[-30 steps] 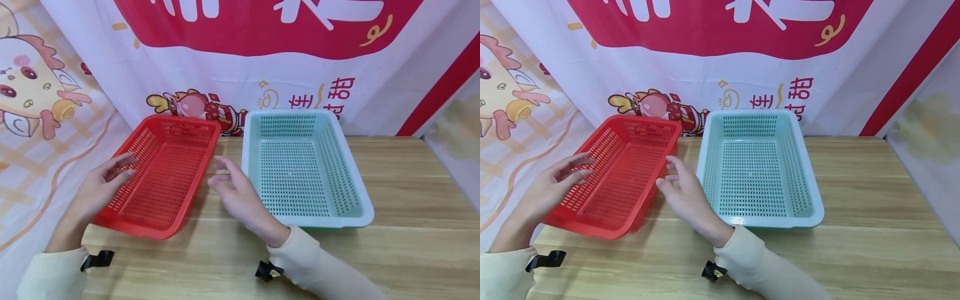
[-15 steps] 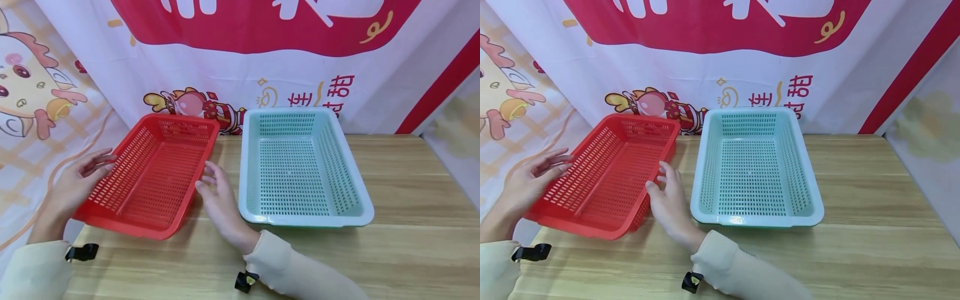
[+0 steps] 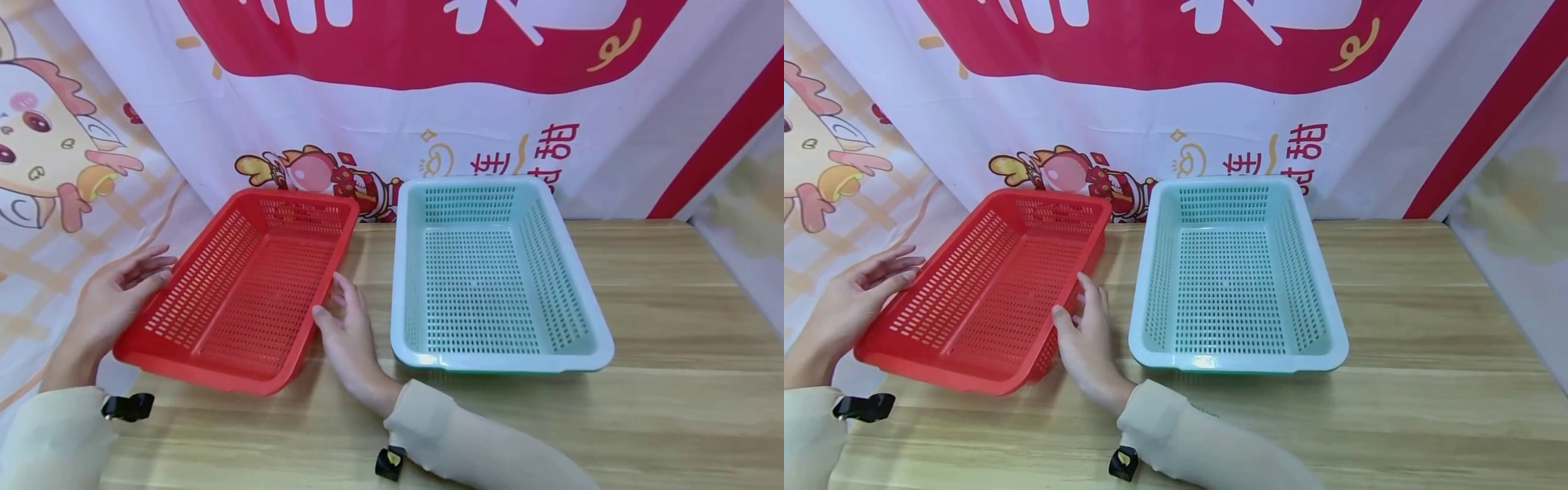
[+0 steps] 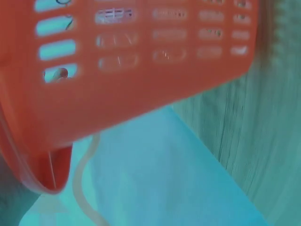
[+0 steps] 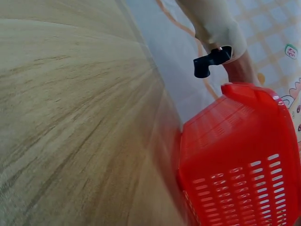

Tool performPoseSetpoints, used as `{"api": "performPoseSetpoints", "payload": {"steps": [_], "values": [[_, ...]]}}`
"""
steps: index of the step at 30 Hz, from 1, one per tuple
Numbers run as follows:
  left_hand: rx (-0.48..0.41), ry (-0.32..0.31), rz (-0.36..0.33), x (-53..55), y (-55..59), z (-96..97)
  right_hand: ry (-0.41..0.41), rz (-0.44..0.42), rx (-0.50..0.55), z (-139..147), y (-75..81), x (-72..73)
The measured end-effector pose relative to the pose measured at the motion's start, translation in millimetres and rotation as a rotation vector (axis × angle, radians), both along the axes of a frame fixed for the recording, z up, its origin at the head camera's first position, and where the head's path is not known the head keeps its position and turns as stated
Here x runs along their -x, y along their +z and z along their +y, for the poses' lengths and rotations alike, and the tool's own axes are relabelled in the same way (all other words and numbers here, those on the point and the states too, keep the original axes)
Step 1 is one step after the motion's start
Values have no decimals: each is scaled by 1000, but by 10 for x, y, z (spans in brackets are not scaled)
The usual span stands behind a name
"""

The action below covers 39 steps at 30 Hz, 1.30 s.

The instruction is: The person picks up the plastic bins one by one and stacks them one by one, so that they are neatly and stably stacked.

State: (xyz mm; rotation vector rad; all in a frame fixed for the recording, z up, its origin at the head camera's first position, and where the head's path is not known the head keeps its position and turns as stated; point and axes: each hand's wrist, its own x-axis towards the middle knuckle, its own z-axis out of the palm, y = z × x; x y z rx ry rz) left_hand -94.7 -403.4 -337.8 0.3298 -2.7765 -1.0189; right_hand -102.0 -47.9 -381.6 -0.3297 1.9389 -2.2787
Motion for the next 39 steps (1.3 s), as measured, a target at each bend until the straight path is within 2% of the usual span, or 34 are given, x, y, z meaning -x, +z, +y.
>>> {"api": "performPoseSetpoints", "payload": {"steps": [8,10,14,16,25,32,39], "values": [[-47,-99,-83,-16,-47,-238,42,3,-16,-52,-66,29],[-97,-109,-120,-15,-76,-267,49,4,-13,-58,-76,36],[-256,-95,-221,-16,-134,-306,78,11,29,-72,-104,49],[-306,-93,-248,-18,-157,-318,93,6,49,-78,-114,53],[-400,-120,-246,10,-201,-367,94,-5,64,-83,-103,50],[-410,-107,-266,-4,-217,-410,97,-5,59,-98,-97,50],[-470,-125,-265,19,-230,-429,86,-9,48,-91,-91,55]]}}
